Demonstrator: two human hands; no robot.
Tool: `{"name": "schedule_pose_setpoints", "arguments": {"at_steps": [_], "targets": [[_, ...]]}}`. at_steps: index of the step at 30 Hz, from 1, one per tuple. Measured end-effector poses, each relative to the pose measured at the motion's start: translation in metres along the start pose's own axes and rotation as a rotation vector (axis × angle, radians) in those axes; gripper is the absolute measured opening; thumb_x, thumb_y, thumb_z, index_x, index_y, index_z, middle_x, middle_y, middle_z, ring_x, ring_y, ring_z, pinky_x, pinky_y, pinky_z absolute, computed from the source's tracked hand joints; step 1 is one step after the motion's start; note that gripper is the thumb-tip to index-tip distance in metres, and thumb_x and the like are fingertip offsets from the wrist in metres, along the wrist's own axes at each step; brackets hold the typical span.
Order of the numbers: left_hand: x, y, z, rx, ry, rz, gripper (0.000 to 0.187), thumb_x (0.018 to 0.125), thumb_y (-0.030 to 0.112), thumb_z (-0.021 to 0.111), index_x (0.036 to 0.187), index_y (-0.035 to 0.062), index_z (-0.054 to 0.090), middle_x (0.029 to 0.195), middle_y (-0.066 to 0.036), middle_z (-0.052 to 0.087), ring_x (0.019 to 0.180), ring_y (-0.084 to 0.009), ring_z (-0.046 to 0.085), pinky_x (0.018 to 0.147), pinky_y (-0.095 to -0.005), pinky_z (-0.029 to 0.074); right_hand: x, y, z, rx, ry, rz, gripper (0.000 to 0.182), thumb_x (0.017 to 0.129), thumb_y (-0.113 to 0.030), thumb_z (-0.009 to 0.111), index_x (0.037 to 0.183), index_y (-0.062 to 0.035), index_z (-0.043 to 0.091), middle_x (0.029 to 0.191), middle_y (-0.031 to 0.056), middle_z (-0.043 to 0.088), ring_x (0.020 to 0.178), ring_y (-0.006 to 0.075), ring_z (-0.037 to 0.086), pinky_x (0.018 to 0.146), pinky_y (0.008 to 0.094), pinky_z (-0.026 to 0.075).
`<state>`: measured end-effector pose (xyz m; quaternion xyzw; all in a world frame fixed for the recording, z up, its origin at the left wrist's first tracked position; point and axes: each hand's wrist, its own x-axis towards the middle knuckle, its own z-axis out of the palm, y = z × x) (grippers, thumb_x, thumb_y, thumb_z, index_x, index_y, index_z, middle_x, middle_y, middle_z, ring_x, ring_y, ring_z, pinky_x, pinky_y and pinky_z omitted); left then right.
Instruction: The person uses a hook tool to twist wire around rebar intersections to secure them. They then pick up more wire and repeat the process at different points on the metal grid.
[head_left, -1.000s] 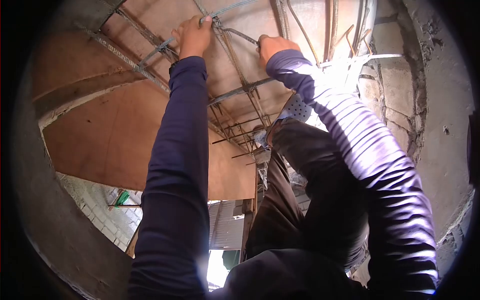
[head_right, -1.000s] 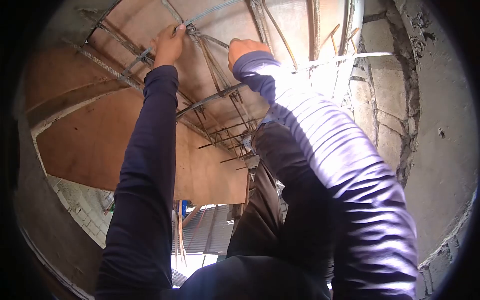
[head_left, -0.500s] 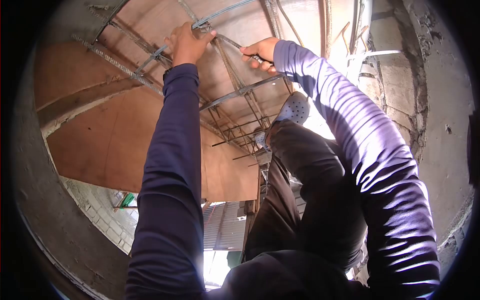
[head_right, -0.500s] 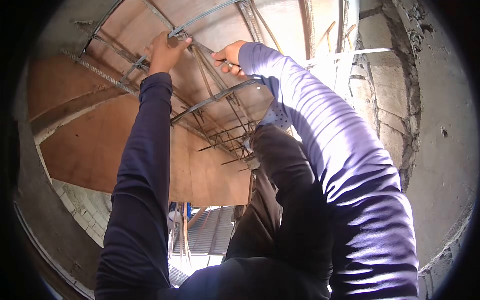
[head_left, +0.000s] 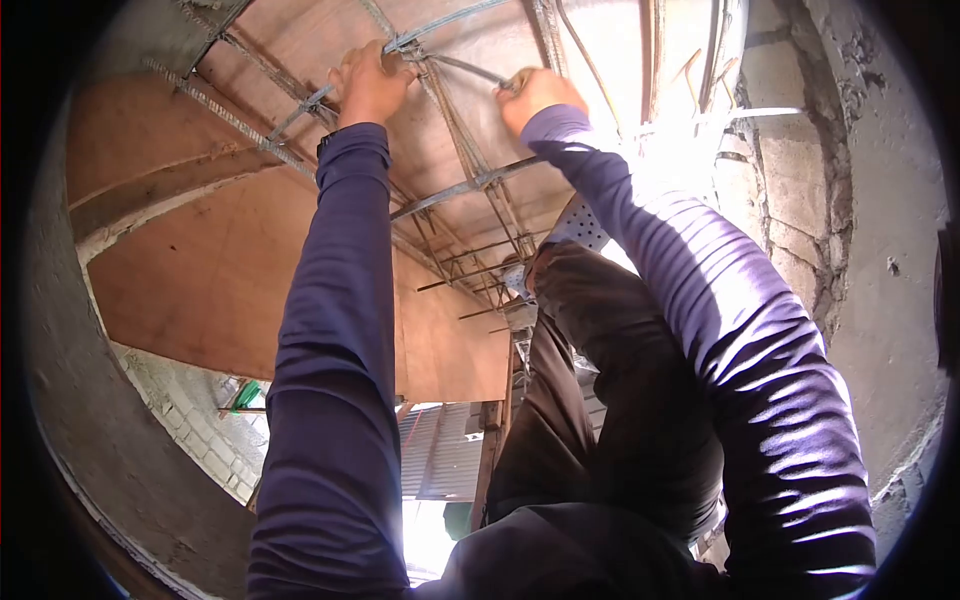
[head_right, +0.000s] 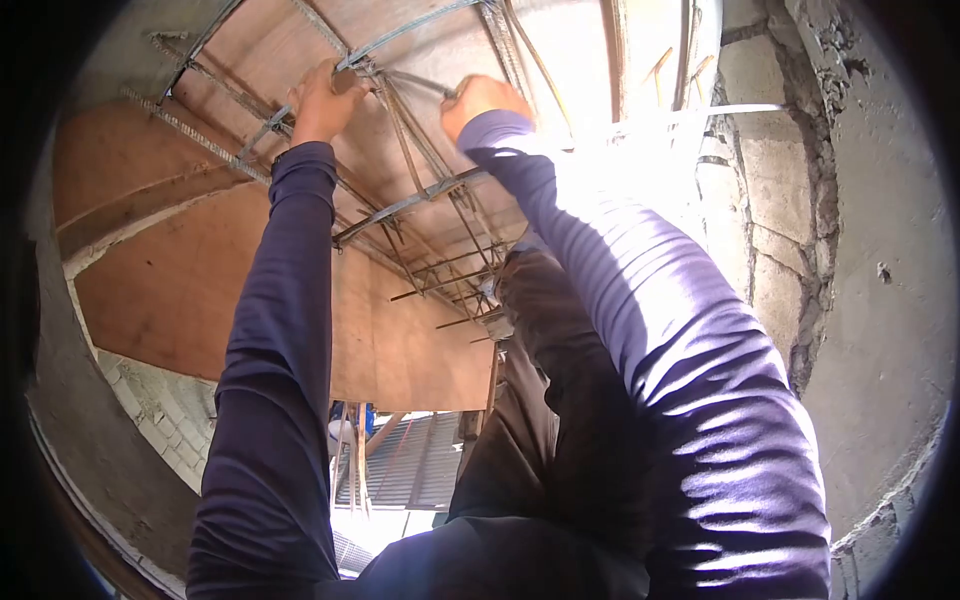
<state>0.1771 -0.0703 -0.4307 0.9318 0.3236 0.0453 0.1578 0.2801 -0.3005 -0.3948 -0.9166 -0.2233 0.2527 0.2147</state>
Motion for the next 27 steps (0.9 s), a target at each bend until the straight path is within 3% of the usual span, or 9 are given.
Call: {"name": "schedule_pose_setpoints", "arguments": {"at_steps": [5, 6, 9, 12, 15, 19, 23, 26, 27], "targets": [[0.006, -0.018, -0.008, -0.068, -0.017, 0.044, 0.059, 0.083, 0.042, 0.078, 0.129, 0.0070, 0.065, 0.123, -0.020, 0.069, 0.122, -0.0305, 0.061, 0.110, -0.0407, 0.041, 0.016, 0.002, -0.026, -0.219, 0.171, -0.325, 0.035, 0.092, -0.039, 0.063, 0.100, -0.0061, 0.073, 0.089, 0.0159, 0.074, 0.090, 0.0327, 0.072, 0.085, 0.0440, 0.055], [0.019, -0.032, -0.011, -0.358, -0.123, 0.016, 0.055, 0.086, 0.045, 0.075, 0.125, 0.0063, 0.068, 0.119, -0.018, 0.071, 0.115, -0.0293, 0.065, 0.103, -0.0375, 0.046, 0.023, 0.006, -0.026, -0.225, 0.165, -0.327, 0.035, 0.092, -0.039, 0.063, 0.100, -0.0061, 0.073, 0.089, 0.0159, 0.074, 0.090, 0.0327, 0.072, 0.085, 0.0440, 0.055], [0.034, -0.035, -0.032, -0.670, -0.110, -0.092, 0.055, 0.091, 0.054, 0.067, 0.116, 0.0051, 0.073, 0.109, -0.015, 0.075, 0.104, -0.0270, 0.070, 0.094, -0.0348, 0.051, 0.040, 0.018, -0.031, 0.232, -0.134, -0.211, 0.040, 0.092, -0.042, 0.069, 0.097, -0.0031, 0.071, 0.079, 0.0109, 0.072, 0.076, 0.0235, 0.072, 0.071, 0.0384, 0.057], [0.043, -0.028, -0.037, -0.551, 0.019, -0.131, 0.072, 0.093, 0.070, 0.052, 0.107, 0.0035, 0.075, 0.094, -0.015, 0.076, 0.092, -0.0295, 0.072, 0.087, -0.0383, 0.053, 0.040, 0.027, -0.030, 0.883, -0.558, 0.129, 0.040, 0.090, -0.033, 0.077, 0.107, 0.0010, 0.066, 0.079, 0.0017, 0.063, 0.048, 0.0070, 0.047, 0.039, 0.0247, 0.036], [0.045, -0.008, -0.035, -0.227, -0.097, 0.059, 0.089, 0.092, 0.077, 0.045, 0.097, -0.0079, 0.072, 0.092, -0.025, 0.071, 0.091, -0.0360, 0.069, 0.088, -0.0403, 0.050, 0.056, 0.034, -0.034, 0.934, -0.698, 0.198, 0.039, 0.094, -0.035, 0.072, 0.115, -0.0034, 0.065, 0.075, -0.0038, 0.054, 0.045, 0.0056, 0.037, 0.037, 0.0240, 0.028], [0.061, -0.003, -0.020, -0.083, -0.282, -0.049, 0.091, 0.089, 0.079, 0.047, 0.092, -0.0084, 0.071, 0.092, -0.030, 0.070, 0.091, -0.0394, 0.069, 0.088, -0.0439, 0.050, 0.065, 0.042, -0.034, 1.032, -0.945, 0.277, 0.042, 0.096, -0.036, 0.067, 0.128, -0.0083, 0.064, 0.068, -0.0069, 0.045, 0.045, 0.0033, 0.031, 0.037, 0.0232, 0.023], [0.064, -0.004, -0.016, -0.111, -0.261, -0.104, 0.087, 0.088, 0.075, 0.048, 0.087, -0.0090, 0.071, 0.089, -0.033, 0.068, 0.089, -0.0431, 0.068, 0.086, -0.0468, 0.050, 0.082, 0.037, -0.044, 0.970, -0.989, 0.240, 0.043, 0.096, -0.036, 0.068, 0.131, -0.0099, 0.065, 0.067, -0.0069, 0.044, 0.045, 0.0026, 0.031, 0.037, 0.0214, 0.022], [0.061, -0.006, -0.014, -0.086, -0.267, -0.106, 0.084, 0.089, 0.071, 0.048, 0.084, -0.0092, 0.070, 0.086, -0.033, 0.067, 0.087, -0.0444, 0.068, 0.084, -0.0481, 0.050, 0.087, 0.024, -0.050, 0.498, -0.752, 0.003, 0.039, 0.096, -0.035, 0.067, 0.124, -0.0079, 0.069, 0.069, -0.0001, 0.060, 0.048, 0.0096, 0.051, 0.040, 0.0268, 0.040], [0.064, -0.006, -0.015, -0.069, -0.245, -0.100, 0.083, 0.089, 0.070, 0.047, 0.083, -0.0094, 0.070, 0.085, -0.033, 0.067, 0.085, -0.0450, 0.068, 0.083, -0.0489, 0.050, 0.084, 0.026, -0.037, 0.305, -0.388, -0.372, 0.035, 0.096, -0.032, 0.068, 0.121, -0.0067, 0.071, 0.073, 0.0042, 0.065, 0.054, 0.0166, 0.059, 0.049, 0.0319, 0.047]]}}
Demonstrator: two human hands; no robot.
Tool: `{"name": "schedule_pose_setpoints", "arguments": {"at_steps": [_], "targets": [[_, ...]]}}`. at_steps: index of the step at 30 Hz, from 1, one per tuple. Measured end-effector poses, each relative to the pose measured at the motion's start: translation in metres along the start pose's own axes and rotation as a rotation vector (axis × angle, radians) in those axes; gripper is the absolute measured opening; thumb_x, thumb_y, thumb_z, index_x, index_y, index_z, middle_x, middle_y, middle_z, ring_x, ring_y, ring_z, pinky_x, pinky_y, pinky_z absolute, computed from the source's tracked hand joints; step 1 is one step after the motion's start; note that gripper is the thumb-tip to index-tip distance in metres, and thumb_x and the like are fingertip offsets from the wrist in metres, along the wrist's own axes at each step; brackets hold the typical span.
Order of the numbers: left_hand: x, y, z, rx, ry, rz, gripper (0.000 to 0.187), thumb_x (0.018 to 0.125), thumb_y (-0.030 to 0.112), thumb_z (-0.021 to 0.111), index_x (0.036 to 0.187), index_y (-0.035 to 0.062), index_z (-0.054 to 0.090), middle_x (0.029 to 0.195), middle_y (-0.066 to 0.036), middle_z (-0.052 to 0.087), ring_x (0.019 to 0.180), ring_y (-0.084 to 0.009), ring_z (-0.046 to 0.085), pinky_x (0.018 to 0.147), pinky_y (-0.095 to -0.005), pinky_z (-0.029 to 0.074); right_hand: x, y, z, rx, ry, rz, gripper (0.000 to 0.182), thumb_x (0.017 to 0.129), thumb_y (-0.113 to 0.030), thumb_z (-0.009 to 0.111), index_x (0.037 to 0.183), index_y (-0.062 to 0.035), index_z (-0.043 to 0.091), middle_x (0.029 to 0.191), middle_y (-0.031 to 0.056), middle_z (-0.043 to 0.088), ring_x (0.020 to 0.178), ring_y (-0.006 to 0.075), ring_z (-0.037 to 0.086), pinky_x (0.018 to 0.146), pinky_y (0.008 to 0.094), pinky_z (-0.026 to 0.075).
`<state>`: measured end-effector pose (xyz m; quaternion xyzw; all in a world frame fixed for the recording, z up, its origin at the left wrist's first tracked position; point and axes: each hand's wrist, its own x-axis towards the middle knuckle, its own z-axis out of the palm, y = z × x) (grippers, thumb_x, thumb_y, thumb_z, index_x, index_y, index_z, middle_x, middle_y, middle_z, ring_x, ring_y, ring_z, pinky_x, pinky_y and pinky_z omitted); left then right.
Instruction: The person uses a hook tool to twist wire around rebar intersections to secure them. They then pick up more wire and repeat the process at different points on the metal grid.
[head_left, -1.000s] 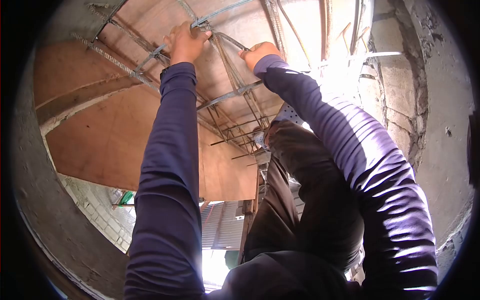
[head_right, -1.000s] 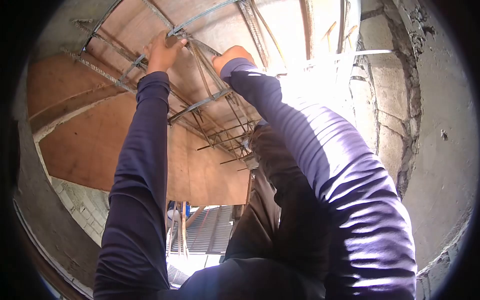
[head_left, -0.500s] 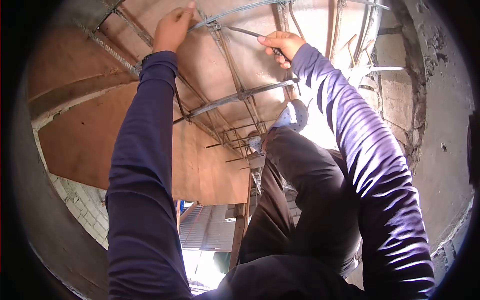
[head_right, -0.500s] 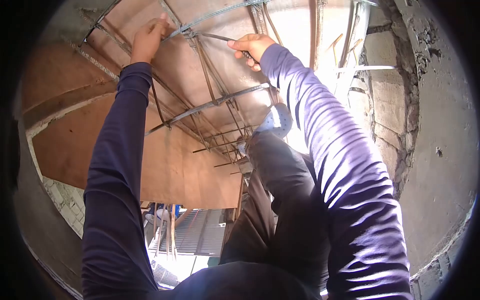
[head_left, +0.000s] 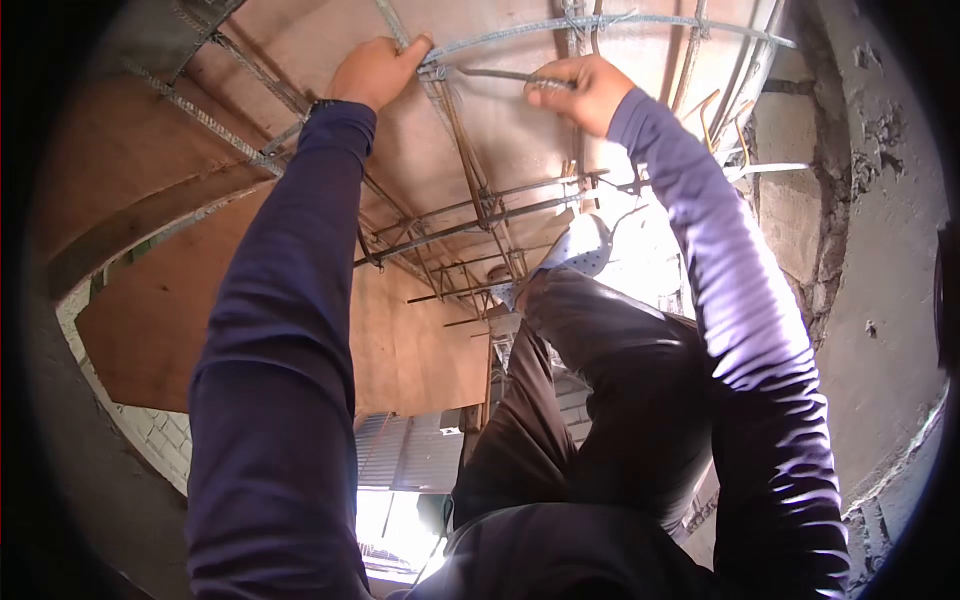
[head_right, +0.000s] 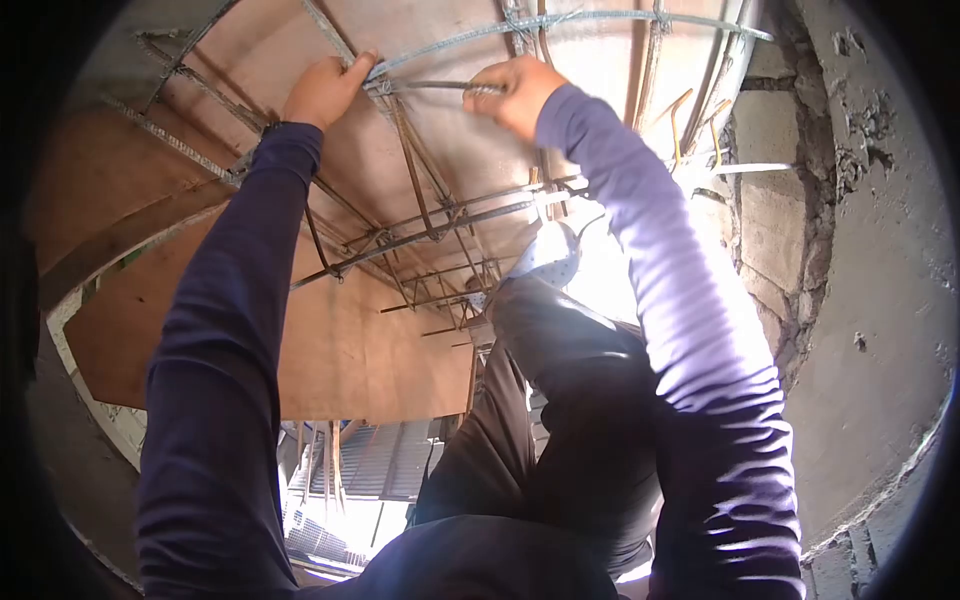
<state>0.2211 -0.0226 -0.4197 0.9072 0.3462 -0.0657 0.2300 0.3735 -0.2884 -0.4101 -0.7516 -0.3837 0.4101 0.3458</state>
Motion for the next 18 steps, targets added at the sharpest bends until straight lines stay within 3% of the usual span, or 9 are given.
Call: {"name": "schedule_pose_setpoints", "arguments": {"at_steps": [1, 2, 6, 8, 11, 13, 15, 17, 18], "targets": [[-0.001, 0.001, -0.004, -0.006, 0.004, 0.000, 0.083, 0.089, 0.070, 0.047, 0.083, -0.0094, 0.070, 0.085, -0.033, 0.067, 0.085, -0.0450, 0.068, 0.083, -0.0489, 0.050, -0.002, -0.003, 0.009, -0.327, 0.261, -0.352, 0.032, 0.095, -0.028, 0.069, 0.117, -0.0055, 0.072, 0.076, 0.0084, 0.071, 0.060, 0.0235, 0.066, 0.057, 0.0369, 0.054], [-0.003, 0.004, -0.007, 0.033, -0.046, -0.024, 0.079, 0.090, 0.067, 0.047, 0.090, -0.0071, 0.073, 0.089, -0.031, 0.069, 0.087, -0.0435, 0.069, 0.084, -0.0489, 0.052, -0.023, -0.070, 0.003, -0.450, 0.046, -0.005, 0.031, 0.094, -0.024, 0.069, 0.116, -0.0018, 0.071, 0.087, 0.0181, 0.074, 0.076, 0.0347, 0.071, 0.076, 0.0449, 0.057], [-0.001, 0.014, -0.015, 0.034, -0.161, -0.100, 0.074, 0.091, 0.063, 0.046, 0.096, -0.0049, 0.075, 0.093, -0.029, 0.071, 0.089, -0.0420, 0.070, 0.086, -0.0492, 0.053, -0.030, -0.095, 0.019, -0.602, 0.120, -0.025, 0.023, 0.096, -0.021, 0.066, 0.108, -0.0012, 0.071, 0.089, 0.0185, 0.074, 0.069, 0.0293, 0.071, 0.064, 0.0400, 0.057], [-0.004, 0.016, -0.019, 0.031, -0.170, -0.103, 0.074, 0.091, 0.063, 0.046, 0.096, -0.0049, 0.075, 0.094, -0.029, 0.071, 0.089, -0.0420, 0.070, 0.086, -0.0491, 0.053, -0.021, -0.093, 0.002, 0.322, -0.148, 0.402, 0.023, 0.098, -0.023, 0.063, 0.113, -0.0060, 0.070, 0.080, 0.0084, 0.070, 0.057, 0.0155, 0.063, 0.044, 0.0304, 0.048], [-0.004, 0.016, -0.020, 0.036, -0.163, -0.078, 0.073, 0.091, 0.063, 0.047, 0.096, -0.0050, 0.074, 0.095, -0.029, 0.071, 0.090, -0.0421, 0.070, 0.087, -0.0485, 0.053, -0.004, -0.068, -0.033, 0.770, -0.468, 0.592, 0.025, 0.100, -0.022, 0.060, 0.119, -0.0089, 0.067, 0.073, -0.0007, 0.059, 0.051, 0.0044, 0.049, 0.034, 0.0228, 0.031], [0.000, 0.017, -0.021, 0.035, -0.144, -0.055, 0.073, 0.091, 0.063, 0.047, 0.097, -0.0050, 0.074, 0.095, -0.029, 0.071, 0.091, -0.0421, 0.070, 0.088, -0.0481, 0.053, 0.010, -0.076, -0.042, 0.705, -0.501, 0.587, 0.027, 0.098, -0.018, 0.060, 0.121, -0.0052, 0.065, 0.066, -0.0030, 0.047, 0.048, 0.0036, 0.038, 0.032, 0.0242, 0.022], [-0.005, 0.018, -0.023, 0.025, -0.172, -0.076, 0.074, 0.091, 0.064, 0.047, 0.097, -0.0049, 0.074, 0.096, -0.030, 0.071, 0.093, -0.0422, 0.070, 0.089, -0.0478, 0.052, 0.019, -0.101, -0.045, 0.061, -0.524, 0.460, 0.027, 0.097, -0.016, 0.061, 0.119, -0.0008, 0.064, 0.067, -0.0007, 0.052, 0.050, 0.0078, 0.046, 0.036, 0.0277, 0.035], [-0.003, 0.016, -0.020, 0.028, -0.179, -0.086, 0.074, 0.092, 0.064, 0.047, 0.097, -0.0049, 0.074, 0.096, -0.030, 0.071, 0.093, -0.0422, 0.070, 0.090, -0.0478, 0.052, 0.018, -0.121, -0.010, -0.671, -0.489, 0.214, 0.030, 0.096, -0.018, 0.061, 0.116, 0.0042, 0.059, 0.085, 0.0193, 0.072, 0.080, 0.0334, 0.073, 0.073, 0.0403, 0.059], [-0.002, 0.015, -0.020, 0.034, -0.184, -0.094, 0.074, 0.092, 0.063, 0.047, 0.097, -0.0049, 0.074, 0.096, -0.030, 0.071, 0.094, -0.0421, 0.069, 0.090, -0.0477, 0.052, 0.002, -0.134, 0.011, -0.686, -0.387, 0.168, 0.033, 0.096, -0.020, 0.061, 0.117, 0.0046, 0.058, 0.090, 0.0213, 0.072, 0.086, 0.0354, 0.073, 0.076, 0.0428, 0.058]]}}
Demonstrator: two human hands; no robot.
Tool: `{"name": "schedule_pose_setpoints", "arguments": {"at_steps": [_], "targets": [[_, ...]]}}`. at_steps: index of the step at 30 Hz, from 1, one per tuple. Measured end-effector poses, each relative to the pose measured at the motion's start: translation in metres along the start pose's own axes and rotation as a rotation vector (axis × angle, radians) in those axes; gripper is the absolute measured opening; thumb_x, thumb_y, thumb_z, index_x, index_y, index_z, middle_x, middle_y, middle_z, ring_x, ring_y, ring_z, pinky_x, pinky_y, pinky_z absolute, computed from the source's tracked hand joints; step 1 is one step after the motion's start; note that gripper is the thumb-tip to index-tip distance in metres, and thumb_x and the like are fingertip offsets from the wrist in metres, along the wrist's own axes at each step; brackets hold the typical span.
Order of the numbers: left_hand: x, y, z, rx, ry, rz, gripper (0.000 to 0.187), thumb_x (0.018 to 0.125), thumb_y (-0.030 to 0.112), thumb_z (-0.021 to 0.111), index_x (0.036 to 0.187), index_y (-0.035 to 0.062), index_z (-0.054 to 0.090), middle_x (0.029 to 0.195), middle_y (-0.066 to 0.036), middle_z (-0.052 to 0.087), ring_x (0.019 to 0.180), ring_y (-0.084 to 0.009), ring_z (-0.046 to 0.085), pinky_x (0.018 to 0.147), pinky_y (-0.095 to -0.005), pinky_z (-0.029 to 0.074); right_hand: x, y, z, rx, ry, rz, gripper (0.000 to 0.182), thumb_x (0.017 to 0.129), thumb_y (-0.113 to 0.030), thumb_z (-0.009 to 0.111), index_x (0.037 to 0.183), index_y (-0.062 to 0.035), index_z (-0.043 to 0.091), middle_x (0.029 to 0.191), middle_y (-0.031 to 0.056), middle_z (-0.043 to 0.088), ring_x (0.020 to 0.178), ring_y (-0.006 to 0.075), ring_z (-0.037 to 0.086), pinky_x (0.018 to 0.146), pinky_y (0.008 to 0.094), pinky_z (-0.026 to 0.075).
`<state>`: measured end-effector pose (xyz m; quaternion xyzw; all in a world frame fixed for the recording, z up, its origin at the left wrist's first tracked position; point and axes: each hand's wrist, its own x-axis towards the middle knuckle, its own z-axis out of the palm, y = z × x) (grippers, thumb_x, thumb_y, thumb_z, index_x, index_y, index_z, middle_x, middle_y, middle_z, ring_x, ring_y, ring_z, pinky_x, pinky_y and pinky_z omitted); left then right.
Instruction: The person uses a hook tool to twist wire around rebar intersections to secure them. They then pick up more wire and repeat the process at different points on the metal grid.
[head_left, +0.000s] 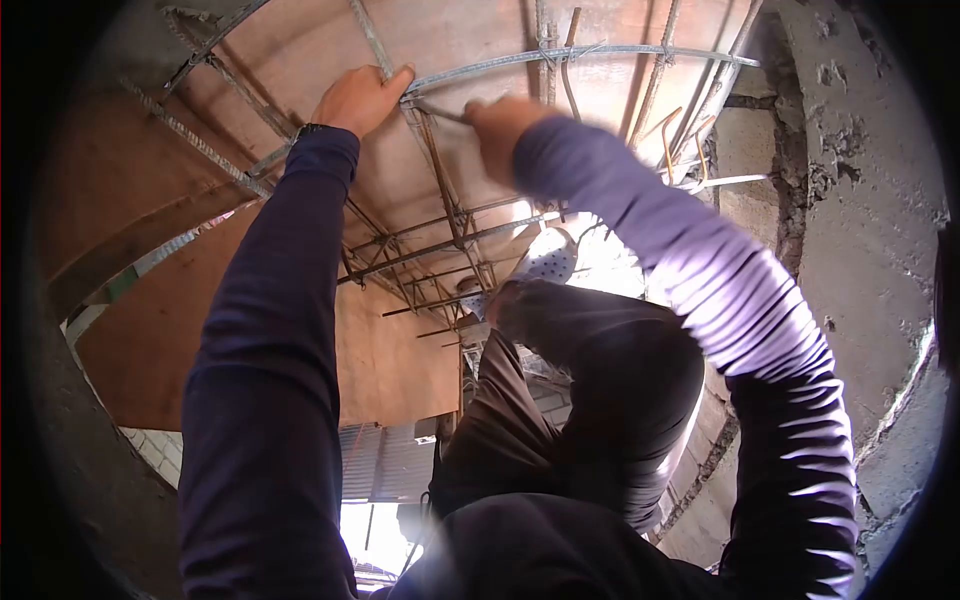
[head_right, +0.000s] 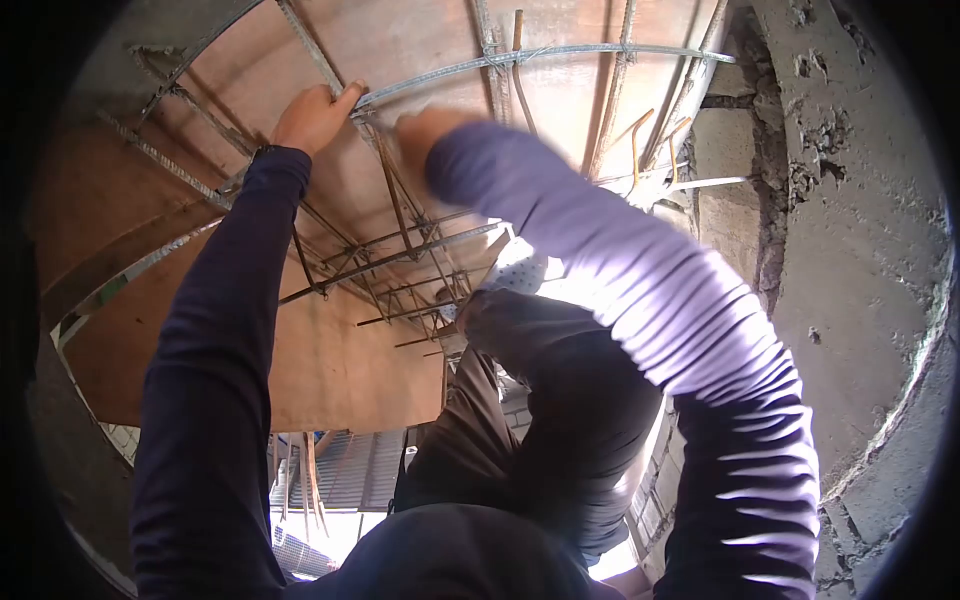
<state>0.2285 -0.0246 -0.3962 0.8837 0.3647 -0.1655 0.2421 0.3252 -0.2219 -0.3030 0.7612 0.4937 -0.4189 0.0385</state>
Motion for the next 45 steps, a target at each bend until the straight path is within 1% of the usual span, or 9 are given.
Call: {"name": "schedule_pose_setpoints", "arguments": {"at_steps": [5, 8, 16, 20, 22, 27, 35, 39, 45], "targets": [[-0.005, 0.006, -0.006, -0.007, 0.018, 0.013, 0.072, 0.092, 0.061, 0.047, 0.097, -0.0052, 0.074, 0.095, -0.029, 0.071, 0.092, -0.0418, 0.070, 0.089, -0.0476, 0.052, -0.033, -0.006, 0.017, 0.117, 0.101, 0.047, 0.045, 0.099, -0.030, 0.058, 0.132, 0.0005, 0.054, 0.091, 0.0208, 0.073, 0.083, 0.0318, 0.074, 0.069, 0.0425, 0.059], [-0.009, 0.000, -0.002, -0.044, 0.039, 0.011, 0.075, 0.091, 0.063, 0.047, 0.092, -0.0075, 0.072, 0.091, -0.031, 0.069, 0.089, -0.0426, 0.069, 0.086, -0.0481, 0.051, -0.020, 0.022, 0.024, 1.106, -0.237, 0.057, 0.053, 0.098, -0.036, 0.063, 0.142, -0.0070, 0.057, 0.079, 0.0112, 0.073, 0.055, 0.0096, 0.060, 0.040, 0.0249, 0.044], [-0.001, -0.001, 0.003, -0.068, 0.056, 0.040, 0.078, 0.091, 0.065, 0.048, 0.085, -0.0102, 0.069, 0.086, -0.032, 0.068, 0.081, -0.0425, 0.067, 0.080, -0.0489, 0.050, 0.002, 0.032, 0.036, 0.025, -0.114, 0.326, 0.046, 0.089, -0.046, 0.072, 0.109, -0.0051, 0.076, 0.110, 0.0154, 0.075, 0.106, 0.0289, 0.072, 0.089, 0.0391, 0.057], [-0.006, 0.000, -0.003, -0.042, 0.050, 0.034, 0.074, 0.092, 0.062, 0.047, 0.089, -0.0076, 0.072, 0.089, -0.030, 0.069, 0.085, -0.0417, 0.068, 0.083, -0.0487, 0.051, 0.006, 0.038, 0.052, 0.059, -0.131, 0.188, 0.042, 0.090, -0.043, 0.071, 0.108, -0.0052, 0.076, 0.100, 0.0120, 0.075, 0.096, 0.0268, 0.074, 0.078, 0.0383, 0.060], [-0.005, 0.003, -0.004, -0.020, 0.005, 0.007, 0.071, 0.092, 0.060, 0.046, 0.093, -0.0053, 0.074, 0.093, -0.029, 0.071, 0.089, -0.0410, 0.070, 0.087, -0.0483, 0.053, 0.015, 0.063, 0.077, 1.160, -0.267, 0.024, 0.038, 0.093, -0.040, 0.069, 0.108, -0.0043, 0.075, 0.083, 0.0074, 0.068, 0.066, 0.0186, 0.068, 0.053, 0.0327, 0.055], [-0.008, 0.001, -0.002, -0.046, 0.053, 0.020, 0.073, 0.091, 0.062, 0.046, 0.093, -0.0053, 0.074, 0.093, -0.028, 0.071, 0.089, -0.0417, 0.070, 0.087, -0.0474, 0.054, 0.006, 0.071, 0.075, 1.468, -0.316, 0.166, 0.039, 0.097, -0.040, 0.068, 0.105, -0.0026, 0.074, 0.073, 0.0051, 0.059, 0.041, 0.0062, 0.035, 0.034, 0.0253, 0.028], [-0.007, -0.001, -0.003, -0.039, 0.028, 0.020, 0.071, 0.091, 0.061, 0.047, 0.094, -0.0051, 0.074, 0.097, -0.028, 0.071, 0.092, -0.0422, 0.070, 0.087, -0.0480, 0.054, 0.017, 0.073, 0.030, -0.237, 0.325, 0.078, 0.059, 0.099, -0.063, 0.047, 0.108, -0.0111, 0.073, 0.079, 0.0149, 0.072, 0.076, 0.0304, 0.072, 0.071, 0.0445, 0.058], [-0.009, -0.002, -0.004, -0.070, 0.066, 0.063, 0.069, 0.091, 0.058, 0.048, 0.093, -0.0055, 0.074, 0.097, -0.028, 0.071, 0.090, -0.0426, 0.070, 0.087, -0.0479, 0.054, 0.016, 0.062, 0.063, -0.029, 0.400, 0.291, 0.051, 0.099, -0.055, 0.056, 0.112, -0.0071, 0.069, 0.082, 0.0151, 0.073, 0.076, 0.0290, 0.071, 0.070, 0.0439, 0.058], [-0.007, -0.003, -0.001, -0.058, 0.069, 0.042, 0.069, 0.091, 0.058, 0.048, 0.091, -0.0054, 0.075, 0.093, -0.028, 0.072, 0.090, -0.0424, 0.070, 0.088, -0.0482, 0.054, 0.020, 0.088, 0.077, 1.703, -0.310, 0.290, 0.036, 0.092, -0.036, 0.075, 0.100, -0.0018, 0.066, 0.073, 0.0053, 0.068, 0.051, 0.0120, 0.058, 0.045, 0.0282, 0.046]]}}
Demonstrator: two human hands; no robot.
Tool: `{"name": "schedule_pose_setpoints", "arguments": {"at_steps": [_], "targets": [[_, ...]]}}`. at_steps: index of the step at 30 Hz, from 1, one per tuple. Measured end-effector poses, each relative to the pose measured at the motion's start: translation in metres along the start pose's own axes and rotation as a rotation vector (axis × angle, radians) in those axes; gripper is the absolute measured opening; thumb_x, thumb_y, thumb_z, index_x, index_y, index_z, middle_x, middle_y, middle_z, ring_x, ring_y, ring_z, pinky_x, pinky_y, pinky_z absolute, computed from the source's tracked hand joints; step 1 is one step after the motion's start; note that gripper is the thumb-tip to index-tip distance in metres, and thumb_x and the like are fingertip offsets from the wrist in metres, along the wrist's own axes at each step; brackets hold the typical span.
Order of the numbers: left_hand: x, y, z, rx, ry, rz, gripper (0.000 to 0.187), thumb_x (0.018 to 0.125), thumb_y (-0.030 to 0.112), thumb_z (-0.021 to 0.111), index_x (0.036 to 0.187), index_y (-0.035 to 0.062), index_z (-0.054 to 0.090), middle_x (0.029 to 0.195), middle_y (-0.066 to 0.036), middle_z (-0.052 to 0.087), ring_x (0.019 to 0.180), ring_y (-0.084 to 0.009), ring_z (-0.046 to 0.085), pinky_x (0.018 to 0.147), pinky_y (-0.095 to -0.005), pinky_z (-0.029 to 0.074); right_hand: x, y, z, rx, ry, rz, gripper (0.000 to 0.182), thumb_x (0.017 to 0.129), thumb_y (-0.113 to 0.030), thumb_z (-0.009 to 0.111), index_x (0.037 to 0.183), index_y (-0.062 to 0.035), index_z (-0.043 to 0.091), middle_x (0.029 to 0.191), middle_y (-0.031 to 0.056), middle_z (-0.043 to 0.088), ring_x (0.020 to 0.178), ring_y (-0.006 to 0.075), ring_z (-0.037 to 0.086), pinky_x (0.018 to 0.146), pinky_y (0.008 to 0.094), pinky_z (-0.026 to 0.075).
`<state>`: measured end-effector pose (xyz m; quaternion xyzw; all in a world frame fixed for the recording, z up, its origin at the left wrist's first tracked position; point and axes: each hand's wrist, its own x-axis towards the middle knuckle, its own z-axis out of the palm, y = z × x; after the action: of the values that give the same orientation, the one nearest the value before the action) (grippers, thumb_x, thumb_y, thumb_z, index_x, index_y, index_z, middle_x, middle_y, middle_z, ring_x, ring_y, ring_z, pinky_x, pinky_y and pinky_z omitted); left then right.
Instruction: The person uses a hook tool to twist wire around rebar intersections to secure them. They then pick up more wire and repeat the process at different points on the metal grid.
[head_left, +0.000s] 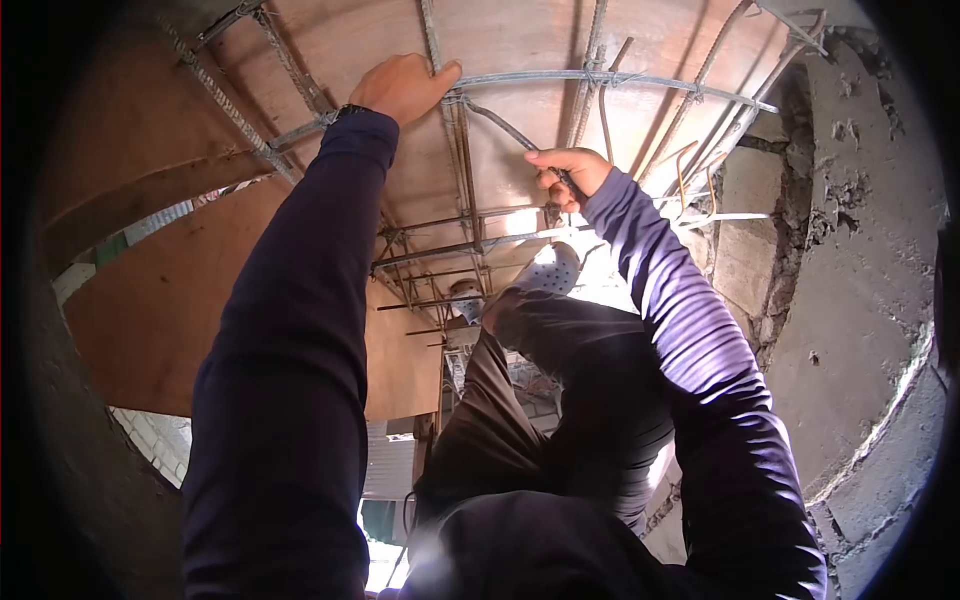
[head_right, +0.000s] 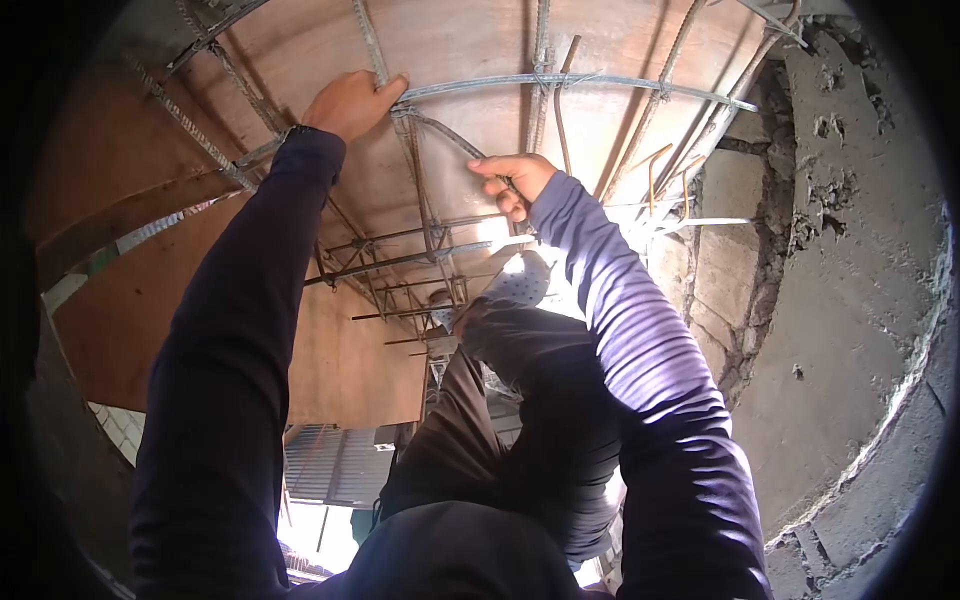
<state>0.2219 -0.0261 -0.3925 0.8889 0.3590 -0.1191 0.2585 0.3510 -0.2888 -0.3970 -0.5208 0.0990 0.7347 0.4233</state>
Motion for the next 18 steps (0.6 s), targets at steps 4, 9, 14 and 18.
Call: {"name": "schedule_pose_setpoints", "arguments": {"at_steps": [4, 9, 14, 18], "targets": [[0.002, -0.004, 0.003, 0.018, 0.014, 0.016, 0.069, 0.091, 0.058, 0.048, 0.092, -0.0059, 0.074, 0.094, -0.028, 0.071, 0.091, -0.0427, 0.070, 0.088, -0.0486, 0.054, 0.016, 0.022, 0.017, -0.444, 0.386, -0.273, 0.029, 0.088, -0.033, 0.077, 0.089, -0.0046, 0.069, 0.067, 0.0062, 0.067, 0.048, 0.0129, 0.056, 0.044, 0.0293, 0.042], [0.001, -0.002, 0.005, 0.007, 0.040, 0.051, 0.071, 0.092, 0.060, 0.048, 0.089, -0.0065, 0.073, 0.090, -0.029, 0.070, 0.088, -0.0419, 0.069, 0.085, -0.0484, 0.052, -0.013, 0.002, 0.031, -1.222, 0.926, -0.620, 0.031, 0.083, -0.035, 0.074, 0.090, -0.0050, 0.070, 0.075, 0.0188, 0.070, 0.075, 0.0358, 0.070, 0.075, 0.0445, 0.055], [-0.002, 0.004, -0.001, 0.043, 0.006, 0.001, 0.070, 0.091, 0.058, 0.046, 0.091, -0.0057, 0.074, 0.094, -0.028, 0.071, 0.089, -0.0430, 0.070, 0.087, -0.0488, 0.054, -0.009, 0.011, 0.029, -0.363, 0.360, -0.422, 0.031, 0.091, -0.035, 0.071, 0.093, -0.0050, 0.062, 0.076, 0.0132, 0.071, 0.073, 0.0238, 0.073, 0.052, 0.0348, 0.056], [-0.003, 0.006, -0.002, 0.020, -0.010, -0.012, 0.069, 0.091, 0.058, 0.047, 0.092, -0.0056, 0.074, 0.093, -0.028, 0.071, 0.087, -0.0426, 0.070, 0.086, -0.0486, 0.054, -0.008, 0.023, 0.021, 0.224, -0.101, -0.108, 0.028, 0.098, -0.033, 0.067, 0.103, -0.0071, 0.056, 0.070, 0.0026, 0.056, 0.046, 0.0104, 0.050, 0.037, 0.0228, 0.039]]}}
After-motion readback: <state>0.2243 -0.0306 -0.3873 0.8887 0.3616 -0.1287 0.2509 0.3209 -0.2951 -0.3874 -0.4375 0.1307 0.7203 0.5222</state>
